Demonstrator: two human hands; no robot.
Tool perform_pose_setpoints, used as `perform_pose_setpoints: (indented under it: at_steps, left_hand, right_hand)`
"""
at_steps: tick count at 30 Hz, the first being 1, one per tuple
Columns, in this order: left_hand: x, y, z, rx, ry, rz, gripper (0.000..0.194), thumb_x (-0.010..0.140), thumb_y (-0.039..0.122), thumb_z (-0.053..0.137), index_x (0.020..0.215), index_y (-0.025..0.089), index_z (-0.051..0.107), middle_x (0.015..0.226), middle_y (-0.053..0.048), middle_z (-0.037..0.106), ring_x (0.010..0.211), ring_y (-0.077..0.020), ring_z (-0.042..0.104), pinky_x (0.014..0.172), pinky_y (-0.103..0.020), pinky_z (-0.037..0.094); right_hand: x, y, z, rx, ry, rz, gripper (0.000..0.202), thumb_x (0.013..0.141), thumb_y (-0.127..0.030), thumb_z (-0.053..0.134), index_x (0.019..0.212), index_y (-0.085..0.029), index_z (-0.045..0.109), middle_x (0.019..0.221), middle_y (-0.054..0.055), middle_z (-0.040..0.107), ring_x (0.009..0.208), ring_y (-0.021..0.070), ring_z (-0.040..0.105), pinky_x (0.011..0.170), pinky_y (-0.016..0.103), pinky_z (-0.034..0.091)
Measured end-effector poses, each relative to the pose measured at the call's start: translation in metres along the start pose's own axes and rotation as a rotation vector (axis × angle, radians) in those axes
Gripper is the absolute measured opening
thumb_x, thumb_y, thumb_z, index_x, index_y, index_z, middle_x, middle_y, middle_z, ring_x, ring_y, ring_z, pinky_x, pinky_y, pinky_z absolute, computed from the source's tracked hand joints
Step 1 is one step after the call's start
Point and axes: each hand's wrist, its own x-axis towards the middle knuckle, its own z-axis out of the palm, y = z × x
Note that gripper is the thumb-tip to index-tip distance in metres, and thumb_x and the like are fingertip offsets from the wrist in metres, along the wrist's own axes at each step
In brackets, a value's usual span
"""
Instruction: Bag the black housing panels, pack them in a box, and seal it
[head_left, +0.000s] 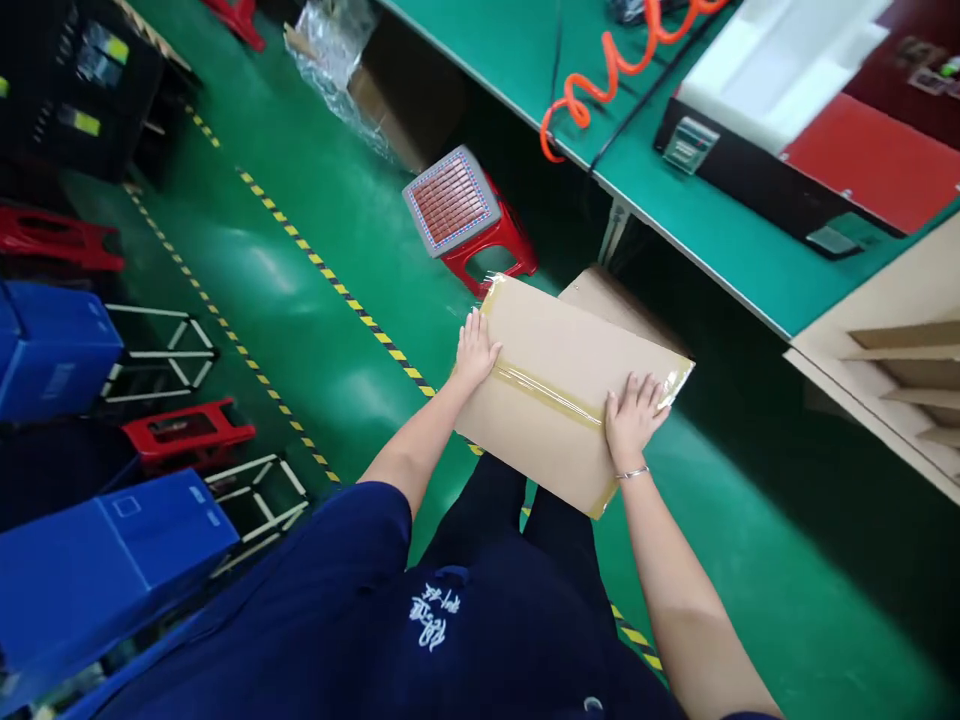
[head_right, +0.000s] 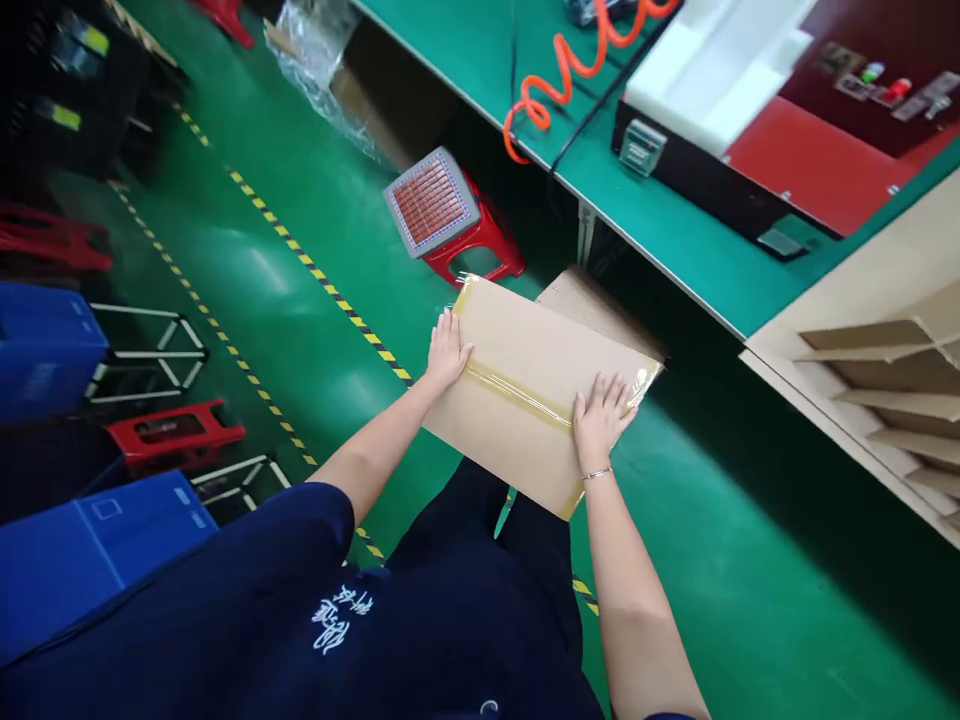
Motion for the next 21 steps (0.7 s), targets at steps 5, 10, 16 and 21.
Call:
perform_pose_setpoints:
  at_steps: [5, 10, 16, 21]
  left_hand:
    - [0.023, -0.005, 0.008, -0.311, -0.014, -0.172, 0.073, 0.093, 0.033, 0.051, 0.156, 0.004, 0.025, 0.165, -0.017, 0.017, 0.154, -0.0255, 0.016, 0.125, -0.036, 0.014]
    - [0.055, -0.014, -0.002, -0.607, -0.061, -0.434, 0.057, 0.1, 0.047, 0.037, 0.14, 0.011, 0.055, 0.137, -0.018, 0.062, 0.131, -0.035, 0.055, 0.113, -0.048, 0.04]
    - [0.055, -0.055, -0.021, -0.928, 0.036, -0.465, 0.06, 0.104, 0.047, 0.02, 0.129, 0.012, 0.063, 0.123, -0.017, 0.07, 0.112, -0.0242, 0.069, 0.102, -0.038, 0.05]
    - [-0.078, -0.104, -0.017, -1.033, 0.568, -0.588, 0.041, 0.099, 0.041, 0.048, 0.136, 0.024, 0.053, 0.148, -0.01, 0.052, 0.138, -0.0215, 0.047, 0.116, -0.035, 0.037]
  right_hand:
    - [0.002, -0.002, -0.002, -0.075, 0.003, 0.03, 0.065, 0.096, -0.043, 0.036, 0.154, -0.014, 0.034, 0.162, 0.019, 0.023, 0.151, 0.0367, 0.014, 0.116, 0.067, 0.011]
    - [0.003, -0.016, -0.013, -0.033, 0.029, 0.078, 0.067, 0.094, -0.045, 0.034, 0.152, -0.011, 0.037, 0.161, 0.021, 0.025, 0.151, 0.0389, 0.015, 0.115, 0.071, 0.009]
    - [0.077, -0.109, -0.027, 0.143, -0.121, -0.348, 0.06, 0.096, -0.05, 0.033, 0.142, -0.014, 0.048, 0.145, 0.017, 0.051, 0.138, 0.0269, 0.045, 0.118, 0.048, 0.032]
    - [0.193, -0.205, 0.017, 0.254, -0.474, -0.498, 0.085, 0.083, -0.065, 0.057, 0.147, -0.012, 0.039, 0.153, 0.02, 0.039, 0.142, 0.0313, 0.038, 0.116, 0.05, 0.033]
